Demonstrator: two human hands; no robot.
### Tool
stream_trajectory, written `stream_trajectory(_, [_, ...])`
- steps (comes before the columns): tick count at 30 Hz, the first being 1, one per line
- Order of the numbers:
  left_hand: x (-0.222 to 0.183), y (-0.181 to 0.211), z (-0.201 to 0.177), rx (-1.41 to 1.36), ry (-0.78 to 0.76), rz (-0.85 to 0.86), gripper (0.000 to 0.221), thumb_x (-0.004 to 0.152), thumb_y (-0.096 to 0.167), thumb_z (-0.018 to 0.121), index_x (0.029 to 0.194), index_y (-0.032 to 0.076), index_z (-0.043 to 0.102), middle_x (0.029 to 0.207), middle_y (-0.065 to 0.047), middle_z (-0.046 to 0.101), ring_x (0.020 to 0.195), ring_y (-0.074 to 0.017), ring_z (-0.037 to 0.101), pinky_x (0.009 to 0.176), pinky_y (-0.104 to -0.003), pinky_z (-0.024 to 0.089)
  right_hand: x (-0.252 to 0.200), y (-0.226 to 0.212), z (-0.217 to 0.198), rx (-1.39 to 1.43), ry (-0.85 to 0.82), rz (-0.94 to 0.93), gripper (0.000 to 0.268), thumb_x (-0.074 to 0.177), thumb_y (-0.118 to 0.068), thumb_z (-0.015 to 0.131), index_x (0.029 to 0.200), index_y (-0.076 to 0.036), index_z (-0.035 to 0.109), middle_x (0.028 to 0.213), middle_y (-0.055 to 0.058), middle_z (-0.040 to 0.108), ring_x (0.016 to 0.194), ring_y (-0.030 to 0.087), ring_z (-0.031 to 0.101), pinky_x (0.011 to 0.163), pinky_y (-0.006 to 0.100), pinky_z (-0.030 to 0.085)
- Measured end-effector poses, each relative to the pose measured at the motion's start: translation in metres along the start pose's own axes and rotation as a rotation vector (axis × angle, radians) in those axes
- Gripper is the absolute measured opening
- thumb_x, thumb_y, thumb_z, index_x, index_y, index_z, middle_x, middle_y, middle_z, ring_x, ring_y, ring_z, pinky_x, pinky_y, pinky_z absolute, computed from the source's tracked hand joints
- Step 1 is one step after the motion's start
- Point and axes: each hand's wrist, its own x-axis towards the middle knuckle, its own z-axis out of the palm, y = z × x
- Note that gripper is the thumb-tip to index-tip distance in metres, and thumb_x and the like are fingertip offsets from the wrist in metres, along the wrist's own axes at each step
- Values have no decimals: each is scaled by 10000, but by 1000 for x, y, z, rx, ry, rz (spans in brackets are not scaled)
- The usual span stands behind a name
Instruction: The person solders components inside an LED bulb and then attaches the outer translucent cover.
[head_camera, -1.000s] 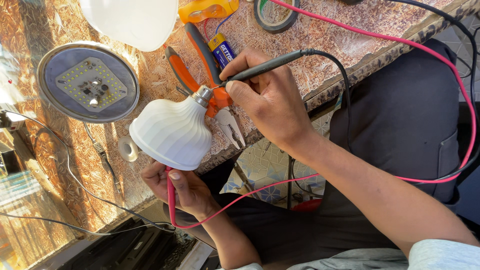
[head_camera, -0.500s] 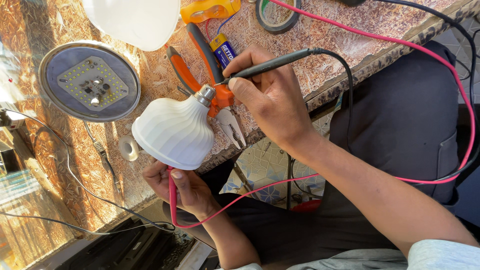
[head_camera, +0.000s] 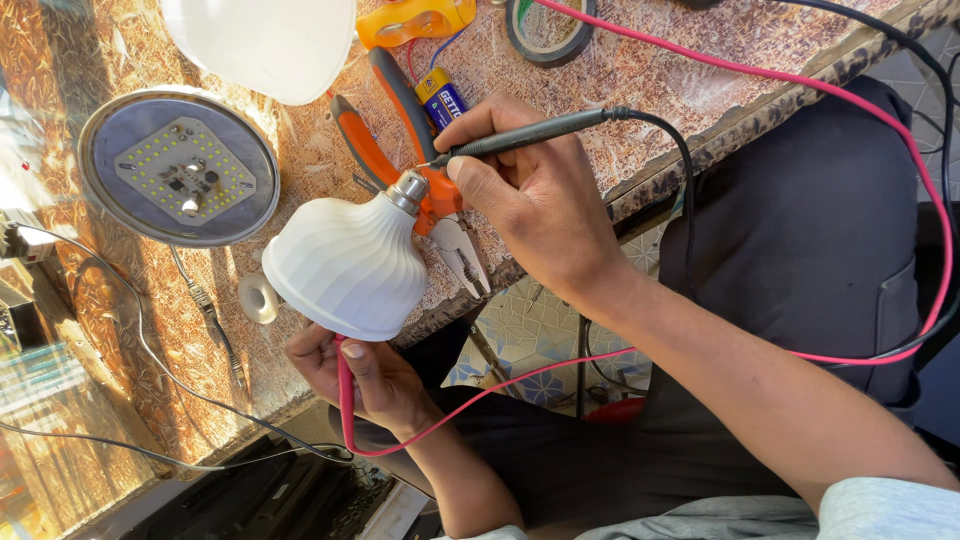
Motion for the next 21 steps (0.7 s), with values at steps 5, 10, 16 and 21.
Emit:
stream_trajectory(5, [0, -1, -1, 10, -3, 4, 528, 889, 478, 770, 1083, 78, 485, 955, -9, 437, 903, -80, 451, 817, -213, 387, -1, -1, -1, -6, -15, 14, 106, 1023, -149, 562, 1066, -77, 627, 878, 10, 557, 744, 123, 515, 698, 312, 480])
stream_trajectory(10, [0, 1, 1, -13, -6, -3, 524, 890, 462, 780, 1086, 75, 484, 934, -8, 451, 891, -79, 464, 824, -214, 399, 0, -1, 0, 40, 11, 31, 96, 996, -117, 573, 1048, -59, 630, 891, 23, 588, 785, 125, 580, 730, 287, 515])
stream_trajectory(16, [0, 1, 2, 7, -6, 4, 518, 886, 469, 769, 1074, 78, 486, 936, -6, 435, 889, -80, 449, 816, -215, 383, 0, -1, 0, 24, 8, 23, 96, 994, -122, 578, 1040, -60, 634, 879, 17, 579, 766, 118, 559, 706, 284, 494])
stream_trajectory(21, [0, 1, 2, 8, -7, 6, 537, 885, 481, 781, 1087, 76, 491, 965, -8, 438, 912, -83, 462, 835, -219, 393, 0, 0, 0, 21, 21, 28, 102, 968, -117, 584, 1012, -52, 650, 842, 15, 579, 734, 108, 546, 665, 272, 470])
